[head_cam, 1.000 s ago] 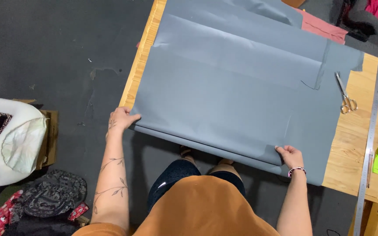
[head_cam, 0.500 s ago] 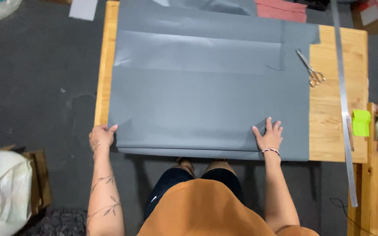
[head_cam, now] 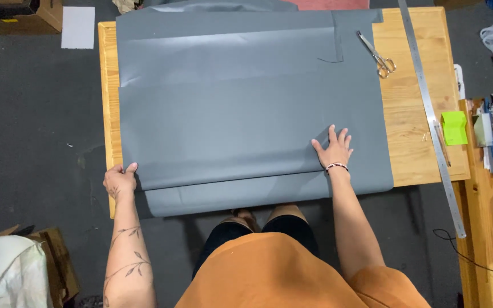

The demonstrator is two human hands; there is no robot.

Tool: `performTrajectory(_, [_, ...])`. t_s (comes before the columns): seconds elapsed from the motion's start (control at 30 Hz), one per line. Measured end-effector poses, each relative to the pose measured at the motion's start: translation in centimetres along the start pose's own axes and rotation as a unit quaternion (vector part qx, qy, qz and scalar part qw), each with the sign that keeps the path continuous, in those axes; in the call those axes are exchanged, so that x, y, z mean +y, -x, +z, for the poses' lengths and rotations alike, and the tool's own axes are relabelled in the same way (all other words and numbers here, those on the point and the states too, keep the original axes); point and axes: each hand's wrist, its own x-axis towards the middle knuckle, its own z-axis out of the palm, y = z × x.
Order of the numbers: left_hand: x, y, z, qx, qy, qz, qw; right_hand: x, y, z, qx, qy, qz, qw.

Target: The person smooths and folds a large piece of gray fabric on a wooden table. They then use a metal ruler and a pencil to measure and mark the fabric, while also writing on a sticky note.

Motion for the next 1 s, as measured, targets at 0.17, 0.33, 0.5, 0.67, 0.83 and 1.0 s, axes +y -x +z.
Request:
performTrajectory(0.17, [-2.1, -2.6, 2.7, 0.023, 0.000, 0.011, 1.000, -1.0, 0.4, -1.0, -0.013, -0.013, 0.002, 1.000])
performTrajectory(0.33, [3.1, 4.1, -0.2, 0.114, 0.043, 0.024, 0.992, -0.6, 0.6, -1.1, -0.006, -0.056, -0.009, 0.998])
performTrajectory(0.5, [13.1, 15.9, -3.0, 0.179, 0.008, 0.153, 0.972, 2.3, 2.2, -2.7, 0.056, -0.230, -0.070, 0.969])
performTrajectory(0.67, [18.0, 22.5, 3.0, 0.098, -0.057, 0.329, 0.937, 6.6, 0.6, -1.1, 0.101, -0.234, -0.107, 0.961])
performTrajectory(0.83, [25.1, 28.2, 6.1, -0.085, -0.055, 0.382, 0.919, 8.5, -0.3, -1.2, 0.099, -0.232, -0.146, 0.957])
performTrajectory(1.0, [27.2, 30.4, 9.2, -0.176, -0.131, 0.370, 0.903, 7.6, -1.6, 0.8, -0.082, -0.453, -0.013, 0.888])
